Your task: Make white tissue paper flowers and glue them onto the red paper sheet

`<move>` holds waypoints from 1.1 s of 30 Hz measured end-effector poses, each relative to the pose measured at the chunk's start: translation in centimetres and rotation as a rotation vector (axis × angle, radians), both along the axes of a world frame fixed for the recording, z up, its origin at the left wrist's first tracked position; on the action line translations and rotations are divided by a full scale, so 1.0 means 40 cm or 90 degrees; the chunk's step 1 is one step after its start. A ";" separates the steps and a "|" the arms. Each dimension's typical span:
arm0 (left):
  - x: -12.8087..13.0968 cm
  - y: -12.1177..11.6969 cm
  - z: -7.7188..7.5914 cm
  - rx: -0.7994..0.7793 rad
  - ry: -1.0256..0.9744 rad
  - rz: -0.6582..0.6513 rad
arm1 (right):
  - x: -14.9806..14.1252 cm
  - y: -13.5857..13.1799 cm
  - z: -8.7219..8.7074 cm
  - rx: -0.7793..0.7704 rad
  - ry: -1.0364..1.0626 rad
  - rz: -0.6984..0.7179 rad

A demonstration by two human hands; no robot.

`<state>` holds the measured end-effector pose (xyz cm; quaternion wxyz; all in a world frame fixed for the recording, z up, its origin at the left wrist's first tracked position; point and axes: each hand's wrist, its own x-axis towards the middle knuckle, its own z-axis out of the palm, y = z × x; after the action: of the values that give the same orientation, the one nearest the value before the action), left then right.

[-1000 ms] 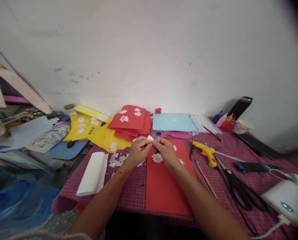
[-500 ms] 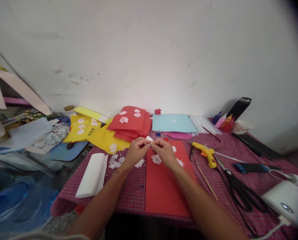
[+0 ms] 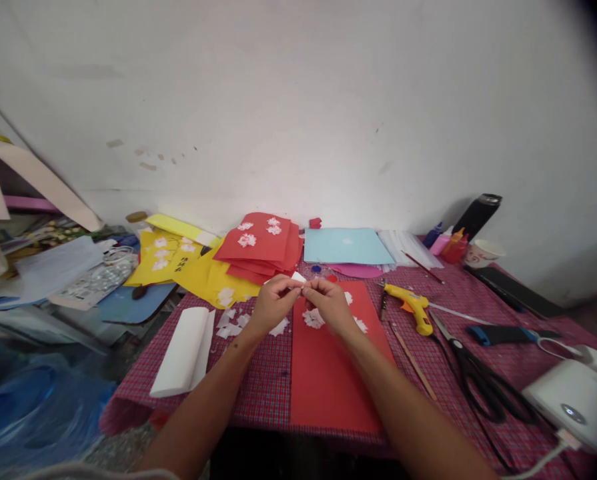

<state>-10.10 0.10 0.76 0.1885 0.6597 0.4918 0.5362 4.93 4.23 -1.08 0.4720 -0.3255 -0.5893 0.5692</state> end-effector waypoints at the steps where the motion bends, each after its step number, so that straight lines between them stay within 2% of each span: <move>1: 0.000 0.000 0.000 0.001 0.005 -0.001 | 0.000 0.000 -0.001 0.002 -0.001 -0.002; 16: -0.006 0.004 -0.018 -0.057 -0.052 -0.011 | 0.004 -0.011 0.020 0.027 -0.042 -0.010; 25: -0.012 0.007 -0.018 -0.133 -0.112 -0.057 | -0.003 -0.010 0.013 0.203 -0.151 -0.057; 33: -0.008 0.006 -0.009 -0.143 -0.111 -0.036 | -0.005 -0.012 0.011 0.211 -0.164 -0.065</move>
<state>-10.42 0.33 0.41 0.3180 0.5989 0.5121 0.5272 4.74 3.74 -0.66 0.4677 -0.3432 -0.7131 0.3937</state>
